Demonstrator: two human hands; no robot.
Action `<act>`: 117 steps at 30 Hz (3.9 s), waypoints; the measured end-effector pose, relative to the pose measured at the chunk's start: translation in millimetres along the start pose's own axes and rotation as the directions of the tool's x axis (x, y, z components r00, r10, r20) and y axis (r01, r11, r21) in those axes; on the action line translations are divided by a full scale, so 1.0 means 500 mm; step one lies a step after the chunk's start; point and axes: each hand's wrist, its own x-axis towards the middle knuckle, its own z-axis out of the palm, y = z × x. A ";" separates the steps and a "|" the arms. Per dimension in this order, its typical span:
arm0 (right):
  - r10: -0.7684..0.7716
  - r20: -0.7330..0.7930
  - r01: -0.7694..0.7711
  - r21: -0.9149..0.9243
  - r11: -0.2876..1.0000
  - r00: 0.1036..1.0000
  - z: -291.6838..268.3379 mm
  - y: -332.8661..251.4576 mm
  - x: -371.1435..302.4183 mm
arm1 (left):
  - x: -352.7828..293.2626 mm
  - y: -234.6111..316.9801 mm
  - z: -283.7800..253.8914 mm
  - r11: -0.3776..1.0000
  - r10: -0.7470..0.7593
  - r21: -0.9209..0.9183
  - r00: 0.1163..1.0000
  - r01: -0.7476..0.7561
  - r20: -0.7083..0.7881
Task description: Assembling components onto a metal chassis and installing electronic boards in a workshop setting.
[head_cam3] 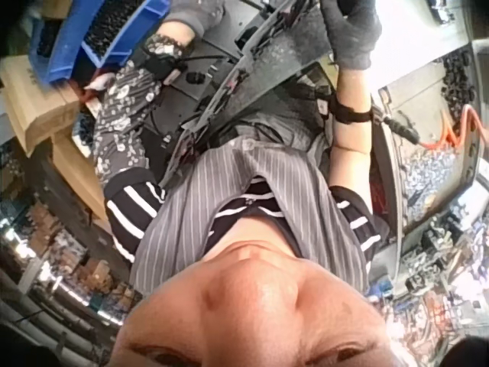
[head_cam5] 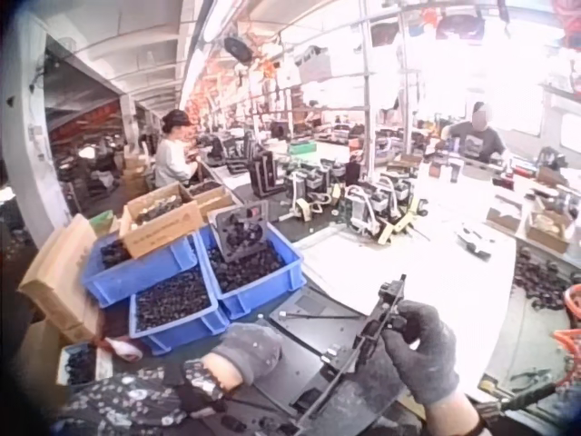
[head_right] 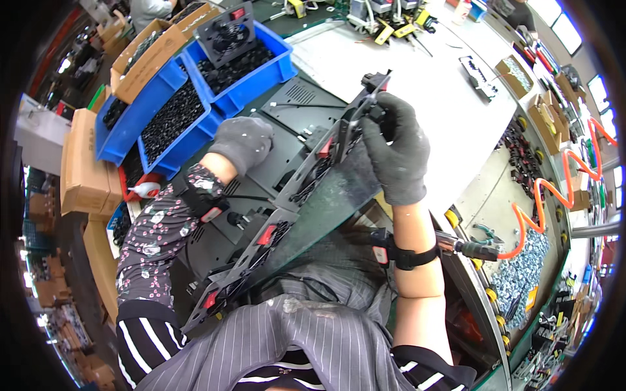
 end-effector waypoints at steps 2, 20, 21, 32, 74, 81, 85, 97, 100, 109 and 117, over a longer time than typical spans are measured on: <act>-0.012 0.048 0.016 -0.083 0.996 0.999 -0.013 0.004 0.004 | 0.022 -0.014 -0.008 1.000 0.012 -0.009 1.000 -0.012 0.000; 0.053 0.044 -0.053 0.000 0.999 0.998 -0.015 0.015 0.009 | 0.128 0.101 -0.114 0.466 0.156 -0.855 0.972 -0.228 -0.174; 0.053 0.051 -0.053 0.000 0.999 0.997 -0.015 0.012 0.009 | 0.128 0.100 -0.112 0.452 0.097 -0.864 0.975 -0.224 -0.202; 0.017 0.058 -0.011 -0.107 0.994 0.998 -0.015 0.000 0.009 | 0.106 0.078 -0.135 0.201 0.352 -0.973 0.935 -0.111 -0.034; 0.214 0.195 -0.208 -0.054 0.977 0.957 -0.021 0.019 0.009 | 0.118 0.082 -0.184 0.098 0.240 -0.965 0.935 0.244 0.261; 0.219 0.182 -0.208 -0.078 0.975 0.959 -0.031 0.020 0.010 | 0.101 0.082 -0.175 -0.105 0.412 -0.995 0.910 0.006 -0.038; 0.185 0.160 -0.178 -0.055 0.982 0.970 -0.020 0.016 0.007 | 0.111 0.082 -0.167 0.280 0.292 -0.960 0.954 -0.019 0.066; -0.072 0.060 0.091 -0.425 0.900 0.996 -0.011 -0.034 0.005 | 0.100 0.093 -0.150 0.190 0.328 -0.981 0.939 0.043 0.105; -0.144 0.002 0.129 -0.466 0.875 0.990 -0.021 -0.032 0.007 | 0.114 0.116 -0.127 0.052 0.409 -0.999 0.912 -0.002 0.019; -0.093 0.183 0.157 -0.379 0.912 0.979 -0.026 -0.012 0.029 | 0.121 0.102 -0.102 -0.093 0.410 -0.995 0.909 -0.042 -0.077; -0.246 0.293 0.354 -0.411 0.840 0.924 -0.032 0.020 0.055 | 0.122 0.101 -0.120 0.041 0.401 -0.995 0.914 -0.086 -0.062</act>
